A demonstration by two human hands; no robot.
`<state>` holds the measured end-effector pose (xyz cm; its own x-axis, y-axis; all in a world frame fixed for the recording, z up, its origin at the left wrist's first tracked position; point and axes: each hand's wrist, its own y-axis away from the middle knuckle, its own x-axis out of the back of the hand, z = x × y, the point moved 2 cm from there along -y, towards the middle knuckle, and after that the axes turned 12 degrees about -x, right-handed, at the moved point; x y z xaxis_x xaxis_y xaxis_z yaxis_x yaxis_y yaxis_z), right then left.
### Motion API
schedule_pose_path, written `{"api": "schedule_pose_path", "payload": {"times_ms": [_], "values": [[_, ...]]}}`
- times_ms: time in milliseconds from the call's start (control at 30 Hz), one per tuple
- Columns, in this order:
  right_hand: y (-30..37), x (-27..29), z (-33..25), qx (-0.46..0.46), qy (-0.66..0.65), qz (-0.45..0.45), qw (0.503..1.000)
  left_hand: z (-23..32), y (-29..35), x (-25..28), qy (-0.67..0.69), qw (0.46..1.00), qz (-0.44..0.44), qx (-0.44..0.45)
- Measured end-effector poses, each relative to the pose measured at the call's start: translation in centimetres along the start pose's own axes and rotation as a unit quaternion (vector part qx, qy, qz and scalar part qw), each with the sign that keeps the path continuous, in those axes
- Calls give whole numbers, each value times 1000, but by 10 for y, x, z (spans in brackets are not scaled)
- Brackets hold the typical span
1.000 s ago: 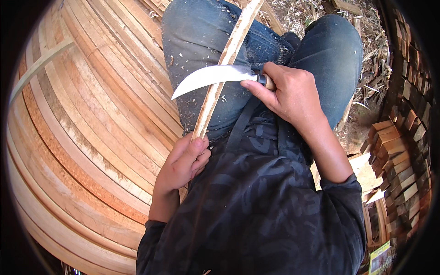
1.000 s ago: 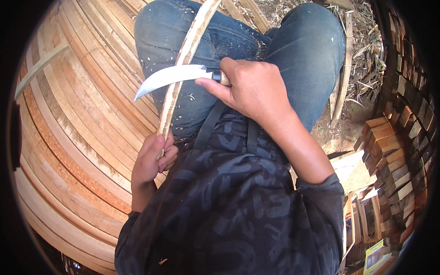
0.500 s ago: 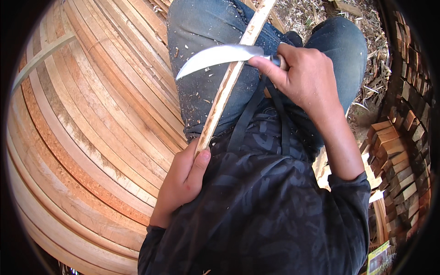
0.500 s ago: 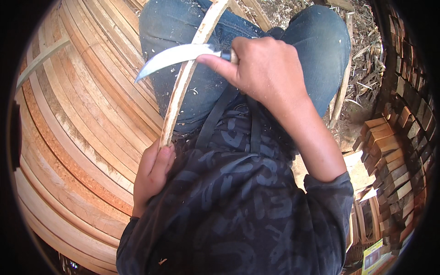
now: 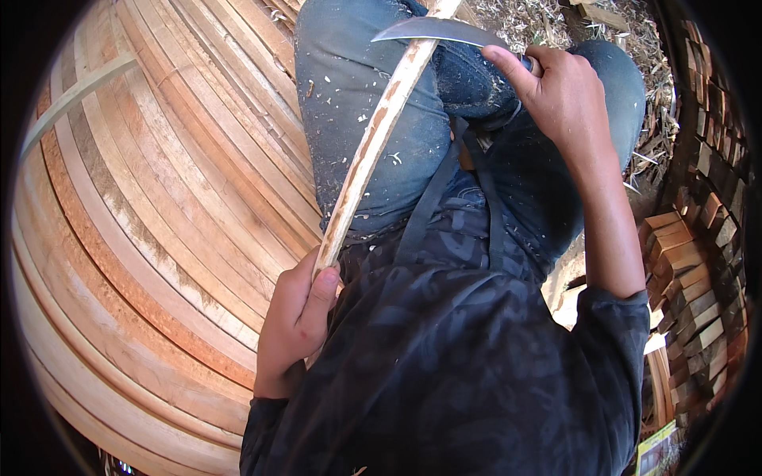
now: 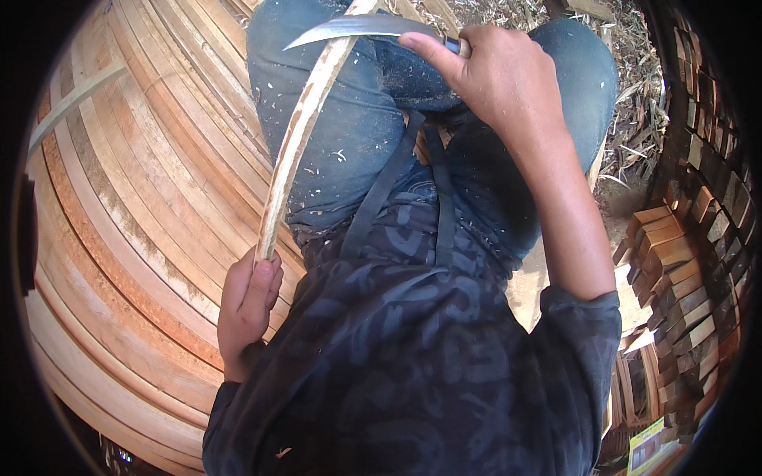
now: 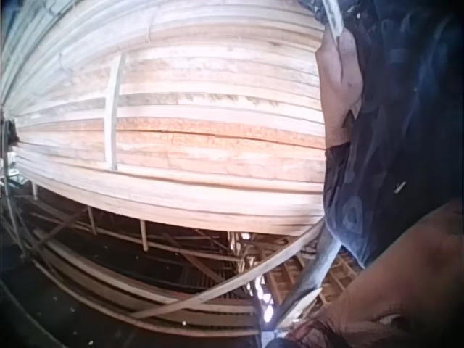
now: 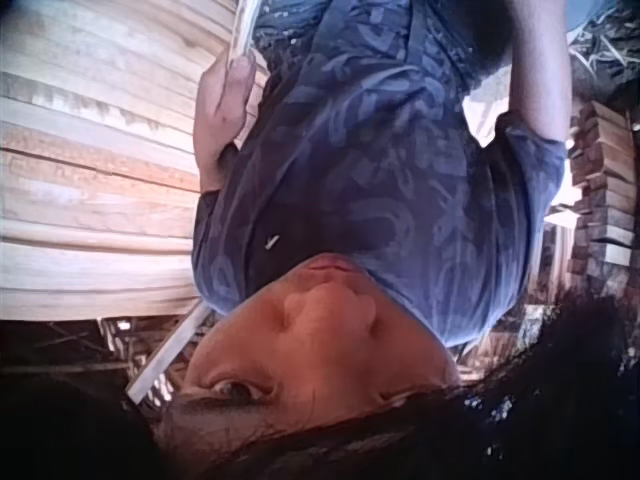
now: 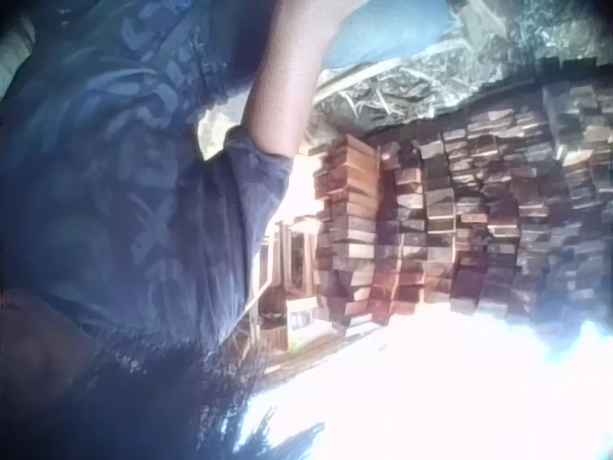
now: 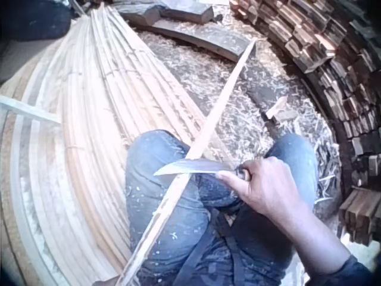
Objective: The person sits on the ground and uses a curved knife to shave thin strips from a long, thin piece of wood held against their leg. They repeatedly scrape the blade along the wood to remove bark and smooth the surface.
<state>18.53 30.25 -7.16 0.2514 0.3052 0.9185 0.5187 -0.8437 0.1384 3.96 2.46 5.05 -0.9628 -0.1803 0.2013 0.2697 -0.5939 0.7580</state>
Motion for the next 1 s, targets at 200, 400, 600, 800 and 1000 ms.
{"api": "schedule_pose_path", "payload": {"times_ms": [200, 400, 600, 800, 1000], "values": [[33, 6, -47, 99, -33, -30, 994, -2, 15, -6, 17, 1000, -9, -5], [13, 1, -26, 57, -7, -12, 998, 4, 12, -6, 50, 999, 18, -2], [-19, 9, 5, 93, 2, 65, 994, 4, 16, -5, 72, 996, 23, -37], [37, 15, -46, 142, -5, -11, 990, 3, 15, -5, 63, 997, 0, -37], [-18, 11, 6, 42, 4, 53, 998, 3, 20, 10, 8, 1000, -9, -16]]}}
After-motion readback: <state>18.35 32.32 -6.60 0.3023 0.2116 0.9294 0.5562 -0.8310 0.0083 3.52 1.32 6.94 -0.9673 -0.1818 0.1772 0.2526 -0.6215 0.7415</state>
